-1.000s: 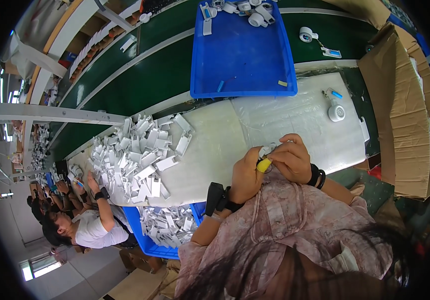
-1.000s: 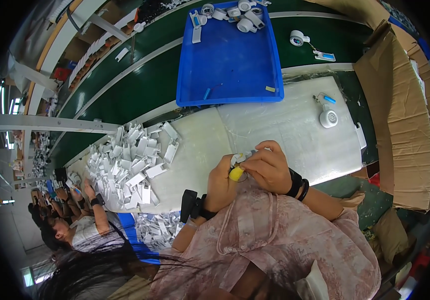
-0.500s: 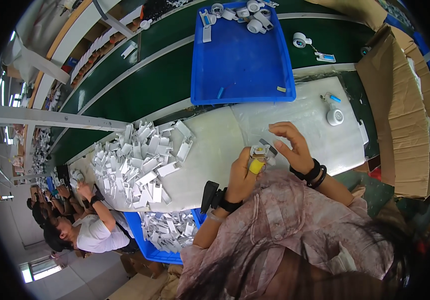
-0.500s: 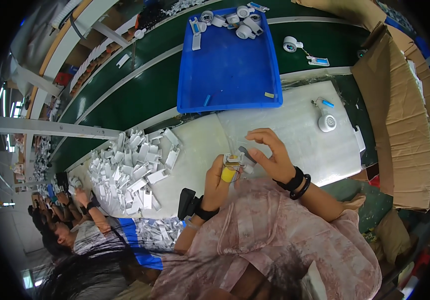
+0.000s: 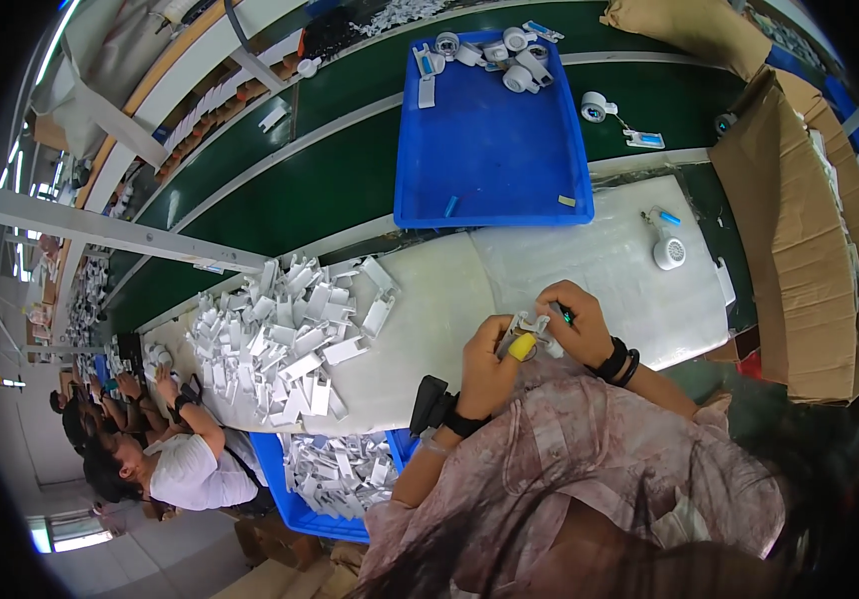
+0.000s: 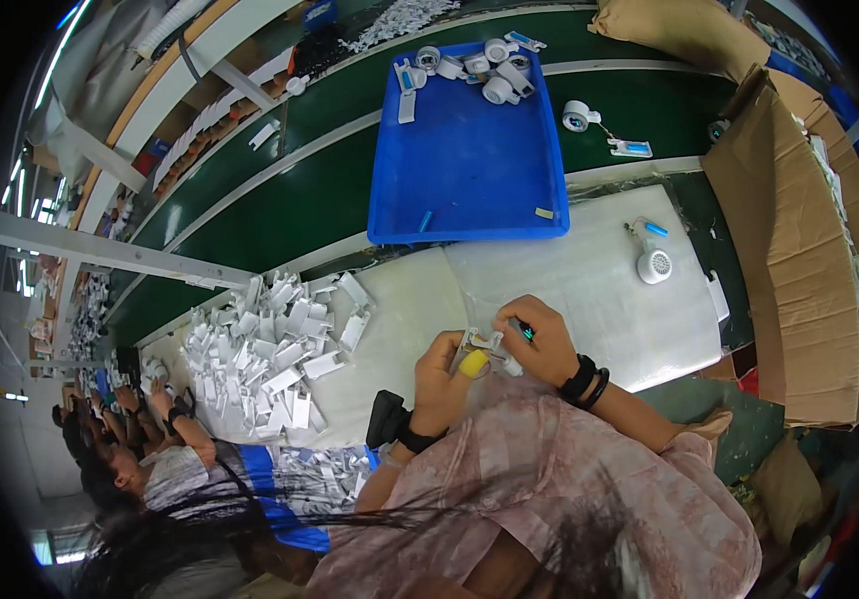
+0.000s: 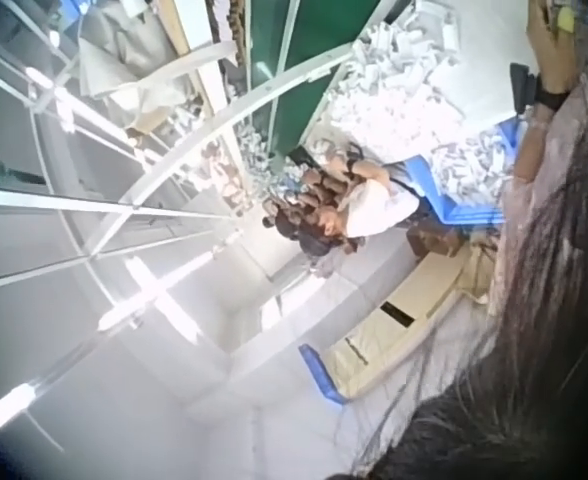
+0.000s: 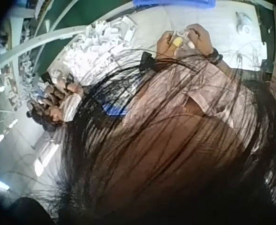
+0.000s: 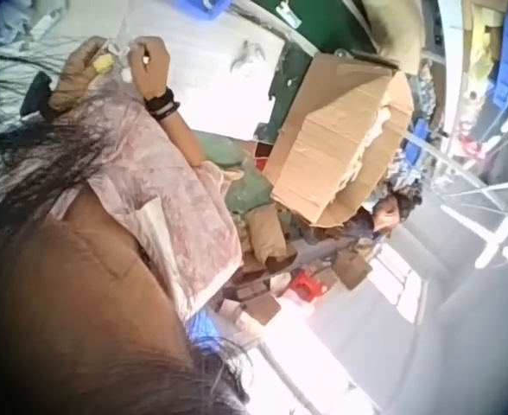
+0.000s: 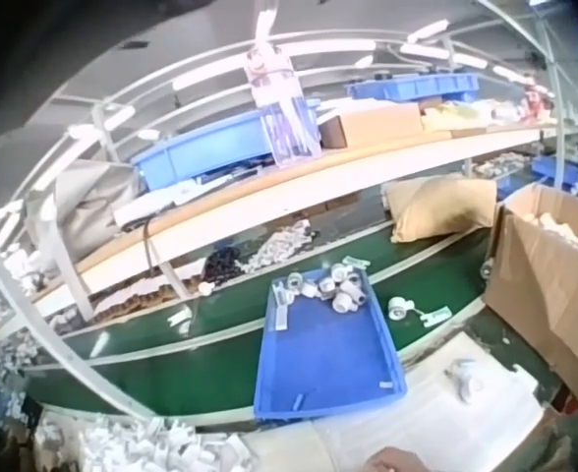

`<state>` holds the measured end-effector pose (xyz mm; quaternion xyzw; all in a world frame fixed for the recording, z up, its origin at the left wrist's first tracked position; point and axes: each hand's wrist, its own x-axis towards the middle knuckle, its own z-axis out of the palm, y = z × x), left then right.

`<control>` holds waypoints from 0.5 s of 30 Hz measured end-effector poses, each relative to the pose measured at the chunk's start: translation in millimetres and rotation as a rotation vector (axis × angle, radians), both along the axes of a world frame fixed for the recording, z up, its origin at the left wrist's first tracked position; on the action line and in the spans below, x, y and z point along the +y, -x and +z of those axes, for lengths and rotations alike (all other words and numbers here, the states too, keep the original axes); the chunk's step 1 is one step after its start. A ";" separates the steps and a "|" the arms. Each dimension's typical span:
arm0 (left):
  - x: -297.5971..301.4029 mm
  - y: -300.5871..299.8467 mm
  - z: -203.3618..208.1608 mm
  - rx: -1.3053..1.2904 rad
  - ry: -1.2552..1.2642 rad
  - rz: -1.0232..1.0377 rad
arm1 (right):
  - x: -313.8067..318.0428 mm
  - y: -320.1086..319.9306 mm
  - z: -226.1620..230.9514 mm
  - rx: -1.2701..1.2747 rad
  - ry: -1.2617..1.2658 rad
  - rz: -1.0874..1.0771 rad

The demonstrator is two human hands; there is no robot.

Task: The person picks up a white plastic housing and a battery from a blue tray, fits the battery into the housing by hand, and places the assembled unit into a cardboard box.

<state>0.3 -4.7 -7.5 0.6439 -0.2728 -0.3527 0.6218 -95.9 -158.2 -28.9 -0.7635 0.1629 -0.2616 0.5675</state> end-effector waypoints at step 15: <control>6.7 2.0 10.1 0.048 0.018 -0.052 | 5.9 5.4 14.0 -0.021 0.134 -0.049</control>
